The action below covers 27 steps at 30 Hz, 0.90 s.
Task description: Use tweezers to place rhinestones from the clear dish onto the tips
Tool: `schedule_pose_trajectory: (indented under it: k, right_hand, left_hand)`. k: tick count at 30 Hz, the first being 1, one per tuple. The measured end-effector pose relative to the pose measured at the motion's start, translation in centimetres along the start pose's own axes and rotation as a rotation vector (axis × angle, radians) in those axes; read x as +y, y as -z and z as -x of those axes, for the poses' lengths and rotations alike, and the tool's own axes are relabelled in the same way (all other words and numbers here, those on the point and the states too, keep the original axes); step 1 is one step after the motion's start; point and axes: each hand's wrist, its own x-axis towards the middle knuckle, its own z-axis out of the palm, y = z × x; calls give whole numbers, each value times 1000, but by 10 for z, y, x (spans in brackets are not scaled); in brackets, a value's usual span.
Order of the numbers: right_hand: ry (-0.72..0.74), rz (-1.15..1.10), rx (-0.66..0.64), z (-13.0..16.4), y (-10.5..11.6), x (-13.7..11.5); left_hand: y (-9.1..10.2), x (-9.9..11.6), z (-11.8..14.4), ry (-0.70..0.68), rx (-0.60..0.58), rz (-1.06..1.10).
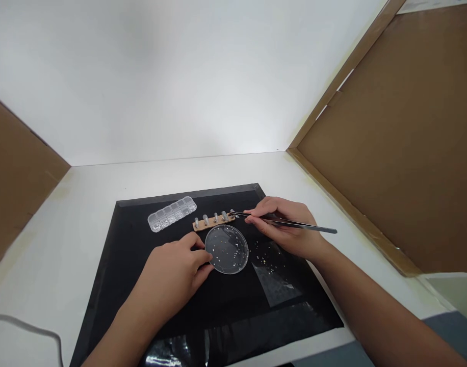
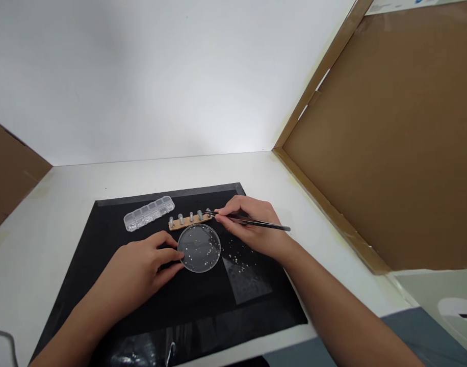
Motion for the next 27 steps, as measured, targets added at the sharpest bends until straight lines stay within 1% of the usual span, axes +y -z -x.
schedule_pose_trajectory:
  k: [8, 12, 18, 27]
  right_hand:
    - [-10, 31, 2, -1, 1, -3]
    - [-6, 38, 2, -1, 1, -4]
    - [6, 46, 23, -1, 1, -5]
    - [-18, 53, 36, -2, -1, -7]
  left_hand:
    - [0, 0, -1, 7, -7, 6]
    - [-1, -1, 0, -1, 8, 14]
    - [-1, -1, 1, -3, 6, 3]
    - [1, 0, 0, 6, 13, -7]
